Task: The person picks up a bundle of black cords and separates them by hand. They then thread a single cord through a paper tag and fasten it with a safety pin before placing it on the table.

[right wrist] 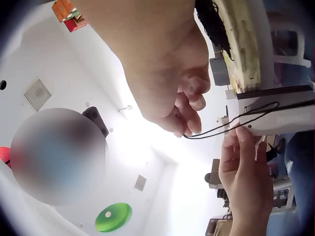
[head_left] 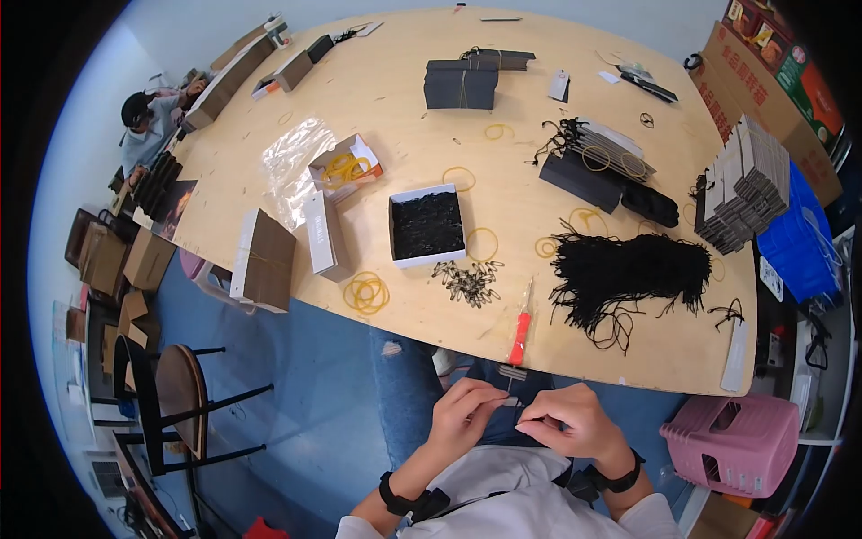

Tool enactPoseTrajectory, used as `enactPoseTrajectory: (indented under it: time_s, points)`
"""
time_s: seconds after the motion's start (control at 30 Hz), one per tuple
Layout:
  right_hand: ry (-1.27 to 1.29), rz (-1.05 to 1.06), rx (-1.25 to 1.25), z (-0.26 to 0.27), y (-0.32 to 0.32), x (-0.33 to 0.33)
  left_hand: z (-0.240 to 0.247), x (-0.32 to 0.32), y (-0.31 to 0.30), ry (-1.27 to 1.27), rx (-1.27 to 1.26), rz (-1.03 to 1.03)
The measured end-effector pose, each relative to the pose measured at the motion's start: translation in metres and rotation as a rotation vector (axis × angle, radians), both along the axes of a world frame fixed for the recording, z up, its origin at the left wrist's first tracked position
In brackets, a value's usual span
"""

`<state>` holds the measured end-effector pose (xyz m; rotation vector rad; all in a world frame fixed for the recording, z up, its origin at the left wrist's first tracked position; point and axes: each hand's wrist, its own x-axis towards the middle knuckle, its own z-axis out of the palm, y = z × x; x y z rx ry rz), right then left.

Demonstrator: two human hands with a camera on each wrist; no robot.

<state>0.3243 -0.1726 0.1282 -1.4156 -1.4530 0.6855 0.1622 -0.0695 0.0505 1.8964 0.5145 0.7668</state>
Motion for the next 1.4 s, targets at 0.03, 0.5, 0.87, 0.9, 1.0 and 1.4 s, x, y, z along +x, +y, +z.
enactPoseTrajectory:
  time_s: [0.03, 0.5, 0.87, 0.9, 1.0, 1.4]
  points:
    - [0.006, -0.016, 0.004, -0.001, 0.001, -0.001, 0.001, 0.001, 0.000, 0.001, -0.001, 0.004]
    - [0.123, -0.114, 0.072, 0.003, 0.000, 0.000, 0.009, 0.015, 0.009, 0.027, -0.165, 0.018]
    - [0.149, -0.042, 0.148, 0.007, 0.001, 0.001, 0.006, 0.015, 0.013, 0.003, -0.157, -0.008]
    - [0.123, -0.017, 0.073, 0.005, 0.004, -0.001, 0.006, 0.016, 0.013, 0.000, -0.168, -0.010]
    - [0.107, 0.047, -0.026, -0.002, 0.007, -0.002, 0.006, 0.015, 0.012, 0.003, -0.179, -0.008]
    - [0.028, -0.007, 0.028, -0.004, 0.011, 0.005, 0.006, 0.017, 0.013, -0.012, -0.158, -0.010]
